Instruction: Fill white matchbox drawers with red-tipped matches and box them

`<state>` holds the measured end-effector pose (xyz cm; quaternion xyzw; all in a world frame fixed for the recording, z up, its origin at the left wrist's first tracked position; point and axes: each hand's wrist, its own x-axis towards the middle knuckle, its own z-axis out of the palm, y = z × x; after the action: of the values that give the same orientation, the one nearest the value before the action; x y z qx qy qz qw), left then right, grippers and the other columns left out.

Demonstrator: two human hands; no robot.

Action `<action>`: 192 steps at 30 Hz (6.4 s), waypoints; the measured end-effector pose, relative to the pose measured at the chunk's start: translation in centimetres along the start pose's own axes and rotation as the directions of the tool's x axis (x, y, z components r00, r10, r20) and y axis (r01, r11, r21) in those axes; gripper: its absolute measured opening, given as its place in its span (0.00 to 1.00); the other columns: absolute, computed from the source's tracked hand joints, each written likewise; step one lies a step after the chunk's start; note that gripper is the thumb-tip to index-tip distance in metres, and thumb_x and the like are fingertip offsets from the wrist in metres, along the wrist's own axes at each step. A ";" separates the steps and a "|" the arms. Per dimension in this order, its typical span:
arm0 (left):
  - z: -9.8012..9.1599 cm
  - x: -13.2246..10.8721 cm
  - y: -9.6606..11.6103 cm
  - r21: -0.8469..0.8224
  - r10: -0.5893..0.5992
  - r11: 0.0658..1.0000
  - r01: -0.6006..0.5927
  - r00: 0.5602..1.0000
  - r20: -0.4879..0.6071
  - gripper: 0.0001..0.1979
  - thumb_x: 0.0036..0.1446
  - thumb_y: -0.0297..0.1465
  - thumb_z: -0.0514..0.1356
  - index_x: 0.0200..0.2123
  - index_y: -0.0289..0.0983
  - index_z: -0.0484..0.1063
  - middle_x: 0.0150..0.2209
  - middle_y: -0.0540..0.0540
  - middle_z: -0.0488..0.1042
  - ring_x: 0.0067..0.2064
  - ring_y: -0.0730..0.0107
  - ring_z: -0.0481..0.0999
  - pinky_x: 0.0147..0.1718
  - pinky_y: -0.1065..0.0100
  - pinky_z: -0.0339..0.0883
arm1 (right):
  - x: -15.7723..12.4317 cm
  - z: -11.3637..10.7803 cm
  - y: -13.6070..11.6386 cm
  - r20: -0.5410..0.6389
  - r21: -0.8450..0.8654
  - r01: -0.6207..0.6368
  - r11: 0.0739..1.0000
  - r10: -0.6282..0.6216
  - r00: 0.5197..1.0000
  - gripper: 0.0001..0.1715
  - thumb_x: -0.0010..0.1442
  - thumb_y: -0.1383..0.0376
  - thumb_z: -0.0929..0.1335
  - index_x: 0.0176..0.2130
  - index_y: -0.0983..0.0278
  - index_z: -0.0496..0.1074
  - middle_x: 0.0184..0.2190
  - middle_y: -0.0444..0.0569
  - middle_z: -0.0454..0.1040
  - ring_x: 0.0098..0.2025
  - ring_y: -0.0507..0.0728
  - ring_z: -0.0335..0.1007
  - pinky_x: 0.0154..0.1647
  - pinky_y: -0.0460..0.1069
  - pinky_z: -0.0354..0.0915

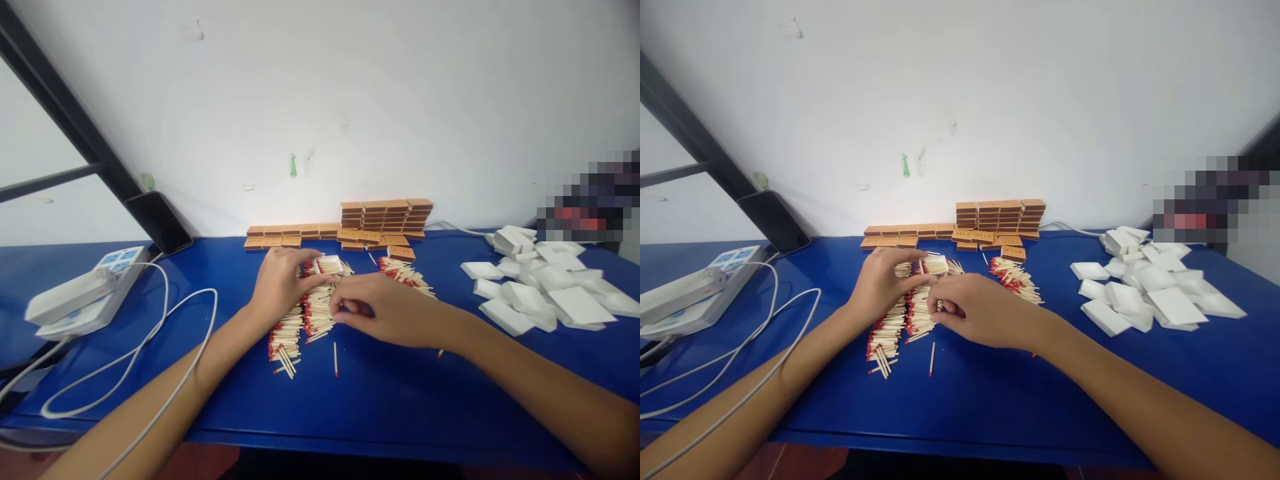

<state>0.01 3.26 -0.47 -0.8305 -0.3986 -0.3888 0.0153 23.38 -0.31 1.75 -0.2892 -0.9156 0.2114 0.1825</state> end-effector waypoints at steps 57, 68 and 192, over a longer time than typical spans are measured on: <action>-0.1 0.0 0.2 0.020 0.019 1.000 -0.020 0.999 0.036 0.18 0.62 0.45 0.70 0.46 0.38 0.81 0.40 0.44 0.85 0.41 0.55 0.83 0.45 0.54 0.69 | 0.1 1.5 -1.0 0.135 -0.002 -0.066 0.998 0.065 0.989 0.08 0.72 0.65 0.65 0.38 0.62 0.71 0.36 0.45 0.76 0.36 0.54 0.70 0.38 0.49 0.59; 0.1 -0.1 0.8 -0.051 0.083 0.996 -0.078 0.992 0.092 0.16 0.61 0.43 0.71 0.46 0.40 0.81 0.41 0.45 0.85 0.40 0.59 0.83 0.46 0.55 0.67 | 0.6 -0.4 3.3 -0.298 -0.132 -0.204 0.970 0.157 0.942 0.08 0.71 0.61 0.65 0.41 0.61 0.72 0.29 0.43 0.70 0.33 0.55 0.66 0.35 0.50 0.57; 0.2 -0.1 0.5 0.004 0.076 0.997 -0.077 0.990 0.122 0.17 0.58 0.41 0.74 0.47 0.40 0.80 0.41 0.46 0.85 0.42 0.58 0.83 0.47 0.56 0.63 | 0.1 -2.0 0.6 -0.048 -0.067 -0.245 0.967 0.243 0.969 0.15 0.73 0.55 0.61 0.39 0.60 0.69 0.32 0.46 0.73 0.33 0.56 0.67 0.34 0.50 0.59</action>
<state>0.43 2.87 -0.50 -0.8671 -0.3685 -0.3349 0.0095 24.49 0.78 3.16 -0.4102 -0.8764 0.1932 0.1626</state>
